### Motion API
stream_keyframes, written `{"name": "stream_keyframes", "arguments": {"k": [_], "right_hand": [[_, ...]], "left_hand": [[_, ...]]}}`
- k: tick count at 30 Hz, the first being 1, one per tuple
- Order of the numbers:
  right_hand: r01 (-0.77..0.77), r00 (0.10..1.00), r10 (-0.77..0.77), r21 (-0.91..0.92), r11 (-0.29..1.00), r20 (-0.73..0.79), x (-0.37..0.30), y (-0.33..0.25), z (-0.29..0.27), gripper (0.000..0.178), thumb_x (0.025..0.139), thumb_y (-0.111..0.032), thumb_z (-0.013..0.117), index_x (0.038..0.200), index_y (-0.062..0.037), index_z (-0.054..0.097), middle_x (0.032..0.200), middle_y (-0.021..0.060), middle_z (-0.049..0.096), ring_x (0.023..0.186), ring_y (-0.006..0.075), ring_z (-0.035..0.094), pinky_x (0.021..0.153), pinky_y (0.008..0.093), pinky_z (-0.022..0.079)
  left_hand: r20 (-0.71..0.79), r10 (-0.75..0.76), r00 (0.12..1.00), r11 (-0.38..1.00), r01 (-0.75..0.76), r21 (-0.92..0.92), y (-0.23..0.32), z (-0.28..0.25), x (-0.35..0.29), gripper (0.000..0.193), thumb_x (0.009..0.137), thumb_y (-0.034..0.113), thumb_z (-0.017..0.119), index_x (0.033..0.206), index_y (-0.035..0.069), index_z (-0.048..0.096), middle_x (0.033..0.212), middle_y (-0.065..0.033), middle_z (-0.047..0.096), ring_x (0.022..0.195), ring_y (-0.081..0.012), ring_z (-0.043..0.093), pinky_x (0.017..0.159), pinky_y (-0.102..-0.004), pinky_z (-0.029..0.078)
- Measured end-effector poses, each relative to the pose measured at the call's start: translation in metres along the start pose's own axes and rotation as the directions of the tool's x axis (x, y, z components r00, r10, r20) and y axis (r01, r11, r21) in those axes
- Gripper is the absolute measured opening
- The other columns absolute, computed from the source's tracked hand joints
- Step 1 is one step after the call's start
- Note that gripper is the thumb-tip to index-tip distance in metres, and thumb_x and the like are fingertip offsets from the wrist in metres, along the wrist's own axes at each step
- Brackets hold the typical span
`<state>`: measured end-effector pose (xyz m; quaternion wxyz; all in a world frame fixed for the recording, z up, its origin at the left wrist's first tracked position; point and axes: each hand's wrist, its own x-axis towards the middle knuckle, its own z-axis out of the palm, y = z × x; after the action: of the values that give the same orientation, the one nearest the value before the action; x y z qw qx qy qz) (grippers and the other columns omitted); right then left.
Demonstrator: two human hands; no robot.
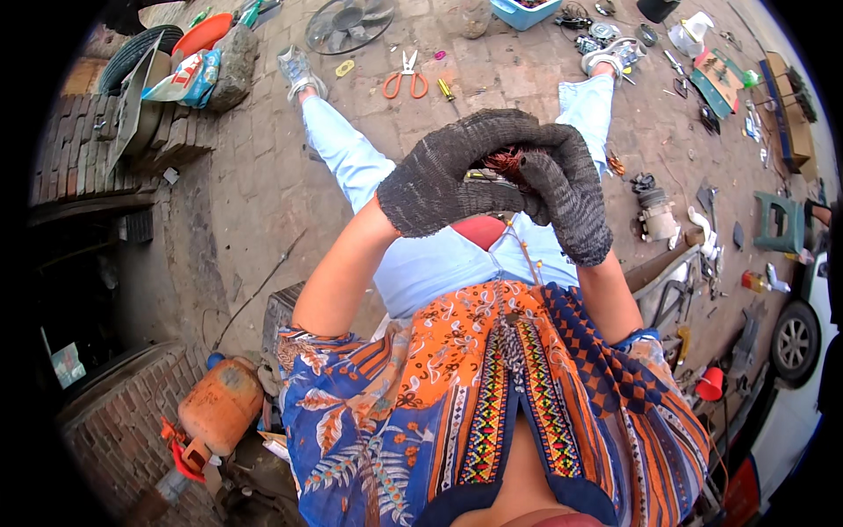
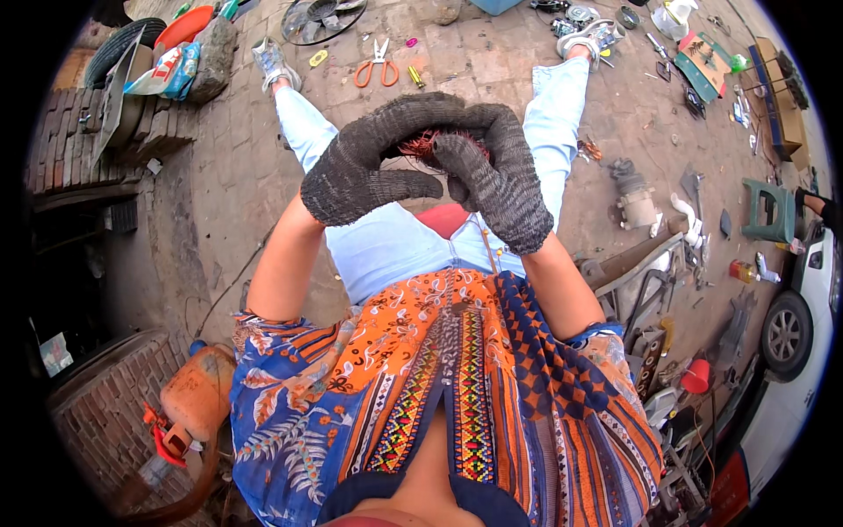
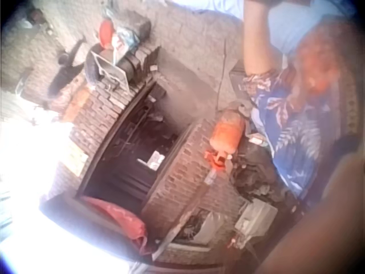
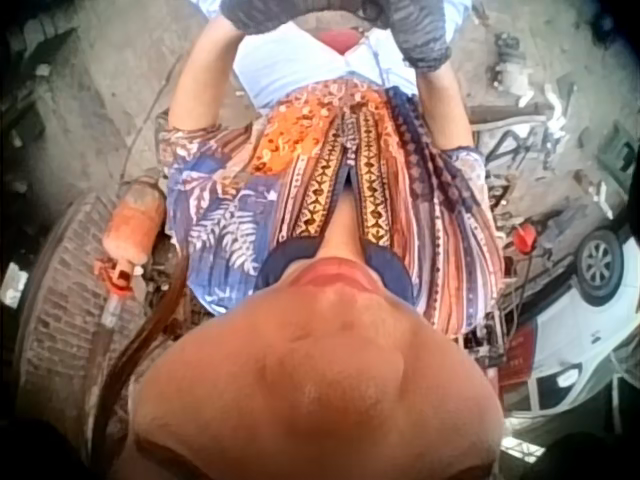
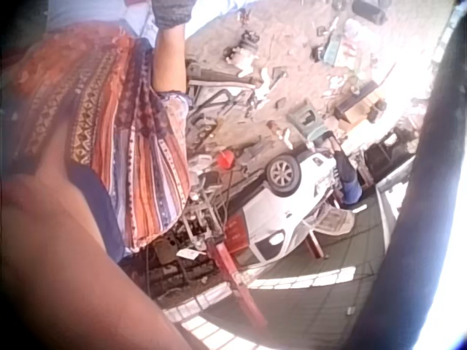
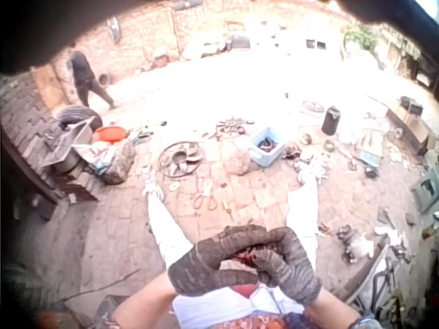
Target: The person sits on the ground and uses a screwdriver to adjust a motor stator, then picks up a coil of copper wire and wraps it around the stator slots. The person continues to wind the wire and uses the screwdriver to tuck the wire into the slots.
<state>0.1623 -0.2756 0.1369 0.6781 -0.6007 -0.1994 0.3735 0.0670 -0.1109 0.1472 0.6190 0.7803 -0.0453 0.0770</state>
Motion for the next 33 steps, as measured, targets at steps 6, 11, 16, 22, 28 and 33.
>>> {"name": "stream_keyframes", "arguments": {"k": [6, 11, 16, 22, 28, 33], "right_hand": [[-0.012, 1.000, 0.012, -0.019, 1.000, -0.018, 0.000, -0.006, 0.003, 0.040, 0.083, -0.021, 0.068, 0.111, -0.0029, 0.045, 0.079, 0.0052, 0.058, 0.052, 0.0058, 0.051, 0.042, 0.0189, 0.040], [0.082, 0.996, -0.082, -0.015, 0.997, -0.034, 0.003, 0.002, 0.000, 0.052, 0.087, -0.032, 0.061, 0.123, -0.0023, 0.039, 0.093, 0.0090, 0.057, 0.052, 0.0082, 0.053, 0.043, 0.0194, 0.043], [0.053, 0.993, -0.075, 0.218, 0.975, 0.091, 0.008, 0.000, -0.010, 0.083, 0.085, -0.065, 0.040, 0.137, -0.0014, 0.028, 0.114, 0.0167, 0.056, 0.061, 0.0173, 0.063, 0.043, 0.0217, 0.048], [-0.081, 0.947, -0.050, 0.388, 0.918, 0.316, 0.017, 0.008, -0.029, 0.078, 0.091, -0.064, 0.030, 0.134, 0.0010, 0.037, 0.123, 0.0175, 0.054, 0.096, 0.0235, 0.063, 0.068, 0.0290, 0.055], [0.162, 0.949, -0.096, -0.206, 0.965, 0.299, 0.015, 0.054, -0.010, 0.044, 0.093, -0.023, 0.054, 0.131, -0.0027, 0.045, 0.126, 0.0123, 0.054, 0.114, 0.0217, 0.054, 0.096, 0.0354, 0.047], [0.157, 0.892, -0.130, -0.027, 0.987, 0.434, 0.021, 0.061, -0.008, 0.045, 0.090, -0.015, 0.057, 0.132, -0.0042, 0.045, 0.129, 0.0104, 0.053, 0.115, 0.0220, 0.054, 0.097, 0.0352, 0.046]], "left_hand": [[-0.058, 0.109, 0.992, 0.984, -0.099, 0.151, 0.004, 0.005, 0.004, 0.059, 0.070, 0.001, 0.073, 0.125, 0.004, 0.053, 0.126, -0.0104, 0.055, 0.118, -0.0220, 0.050, 0.099, -0.0363, 0.041], [-0.072, 0.133, 0.988, 0.967, -0.114, 0.228, 0.003, 0.007, 0.004, 0.057, 0.069, 0.005, 0.074, 0.123, 0.004, 0.055, 0.121, -0.0111, 0.058, 0.113, -0.0237, 0.055, 0.096, -0.0362, 0.044], [-0.137, 0.038, 0.990, 0.998, -0.030, 0.058, 0.004, 0.010, 0.000, 0.054, 0.070, 0.009, 0.075, 0.120, 0.006, 0.057, 0.114, -0.0102, 0.062, 0.104, -0.0211, 0.060, 0.090, -0.0339, 0.048], [-0.215, -0.141, 0.966, 0.987, 0.119, -0.112, 0.011, 0.006, -0.008, 0.058, 0.066, 0.000, 0.077, 0.120, 0.000, 0.056, 0.112, -0.0096, 0.062, 0.101, -0.0162, 0.059, 0.089, -0.0309, 0.049], [-0.235, -0.097, 0.967, 0.984, 0.057, -0.169, 0.016, 0.003, -0.008, 0.056, 0.065, -0.002, 0.077, 0.118, -0.002, 0.057, 0.112, -0.0109, 0.062, 0.102, -0.0192, 0.059, 0.089, -0.0331, 0.050], [-0.237, -0.048, 0.970, 0.993, 0.020, -0.119, 0.025, 0.001, -0.013, 0.057, 0.063, -0.002, 0.078, 0.117, -0.002, 0.057, 0.114, -0.0118, 0.061, 0.104, -0.0201, 0.059, 0.090, -0.0343, 0.050]]}}
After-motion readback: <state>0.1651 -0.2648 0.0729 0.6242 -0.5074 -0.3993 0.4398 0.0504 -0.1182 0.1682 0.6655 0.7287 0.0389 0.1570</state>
